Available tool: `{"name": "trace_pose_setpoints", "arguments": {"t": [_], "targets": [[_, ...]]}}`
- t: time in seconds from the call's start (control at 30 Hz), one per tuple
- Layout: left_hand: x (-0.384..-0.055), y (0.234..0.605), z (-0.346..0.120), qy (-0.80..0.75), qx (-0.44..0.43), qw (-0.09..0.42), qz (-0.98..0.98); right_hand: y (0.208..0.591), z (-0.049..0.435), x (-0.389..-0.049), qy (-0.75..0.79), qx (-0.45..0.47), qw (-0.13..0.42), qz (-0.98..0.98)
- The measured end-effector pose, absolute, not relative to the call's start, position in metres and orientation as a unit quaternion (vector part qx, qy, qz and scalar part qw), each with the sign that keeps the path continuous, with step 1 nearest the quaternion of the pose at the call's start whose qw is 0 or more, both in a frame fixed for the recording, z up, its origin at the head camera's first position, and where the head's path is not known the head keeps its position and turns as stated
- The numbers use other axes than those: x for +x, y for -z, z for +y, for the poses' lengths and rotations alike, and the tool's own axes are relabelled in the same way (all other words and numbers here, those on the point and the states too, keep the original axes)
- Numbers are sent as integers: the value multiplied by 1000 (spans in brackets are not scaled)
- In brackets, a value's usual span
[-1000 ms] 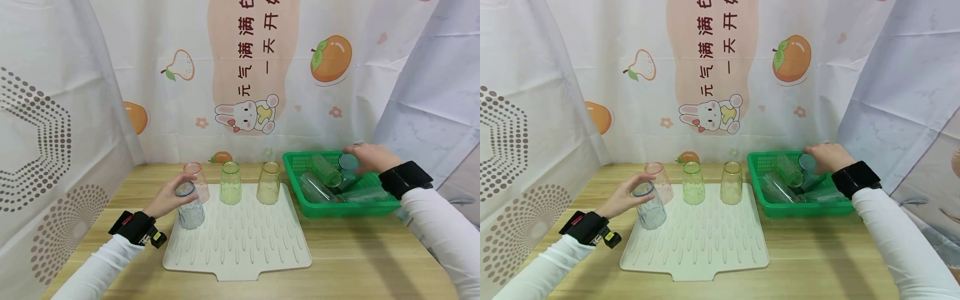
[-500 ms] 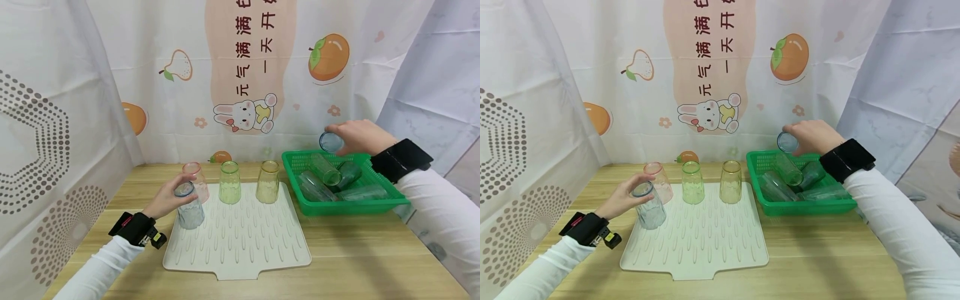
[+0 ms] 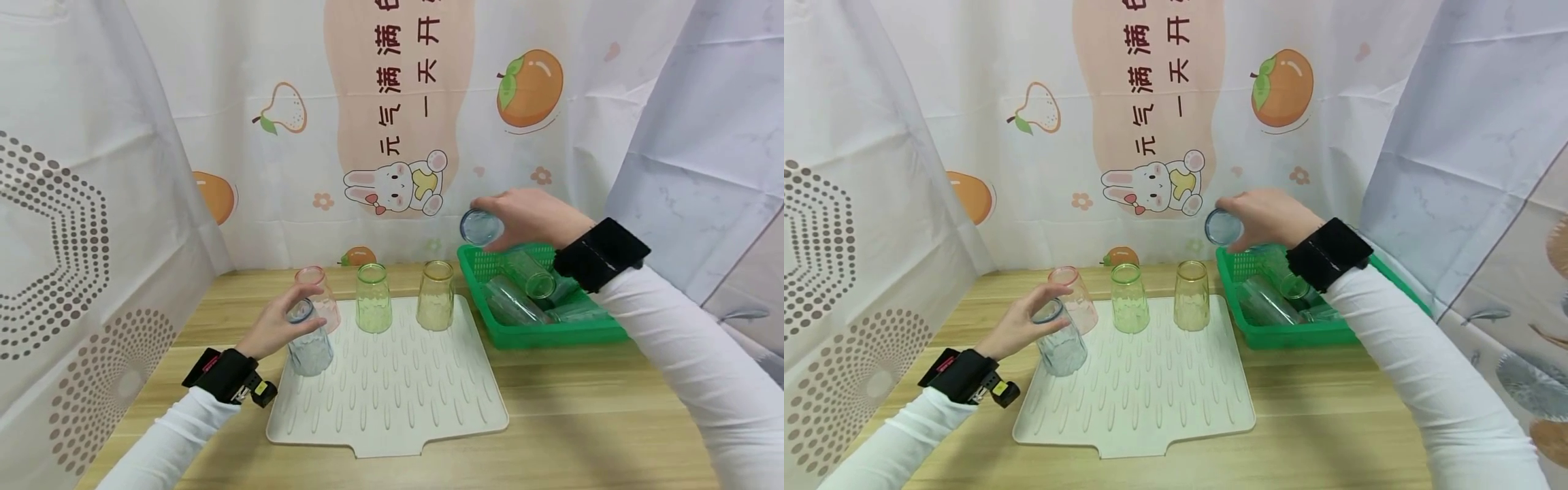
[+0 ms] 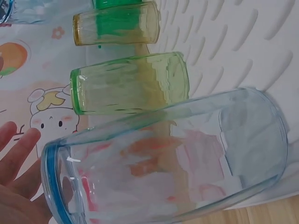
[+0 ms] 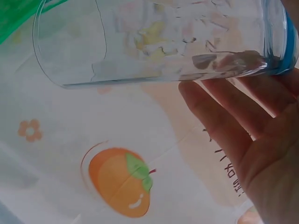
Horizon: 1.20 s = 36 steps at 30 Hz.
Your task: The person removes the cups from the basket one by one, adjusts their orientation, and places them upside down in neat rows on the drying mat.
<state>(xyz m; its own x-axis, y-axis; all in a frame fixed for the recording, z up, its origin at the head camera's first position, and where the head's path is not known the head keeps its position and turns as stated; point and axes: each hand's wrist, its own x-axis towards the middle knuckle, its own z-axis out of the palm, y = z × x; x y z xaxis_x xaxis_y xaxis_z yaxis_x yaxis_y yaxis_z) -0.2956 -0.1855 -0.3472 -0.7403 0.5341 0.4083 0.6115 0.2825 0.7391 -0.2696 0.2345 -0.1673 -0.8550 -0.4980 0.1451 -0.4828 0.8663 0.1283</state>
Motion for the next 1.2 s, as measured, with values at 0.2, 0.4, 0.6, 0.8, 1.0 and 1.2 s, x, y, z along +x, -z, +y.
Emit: {"name": "trace_pose_setpoints", "arguments": {"t": [0.2,0.4,0.6,0.8,1.0,1.2], "targets": [[-296,347,-179,479,-365,43,-797,176,207,-277,34,298,108,-948],[-295,349,-176,474,-376,52,-795,186,180,-282,-2,323,85,-942],[-293,351,-175,462,-366,48,-806,202,159,-290,-39,361,75,-929],[-293,349,-175,467,-380,53,-797,222,148,-297,-91,414,64,-904],[-293,343,-175,466,-384,52,-796,244,139,-302,-185,442,32,-877],[-292,341,-176,461,-377,46,-802,268,124,-306,-239,451,5,-860]]}}
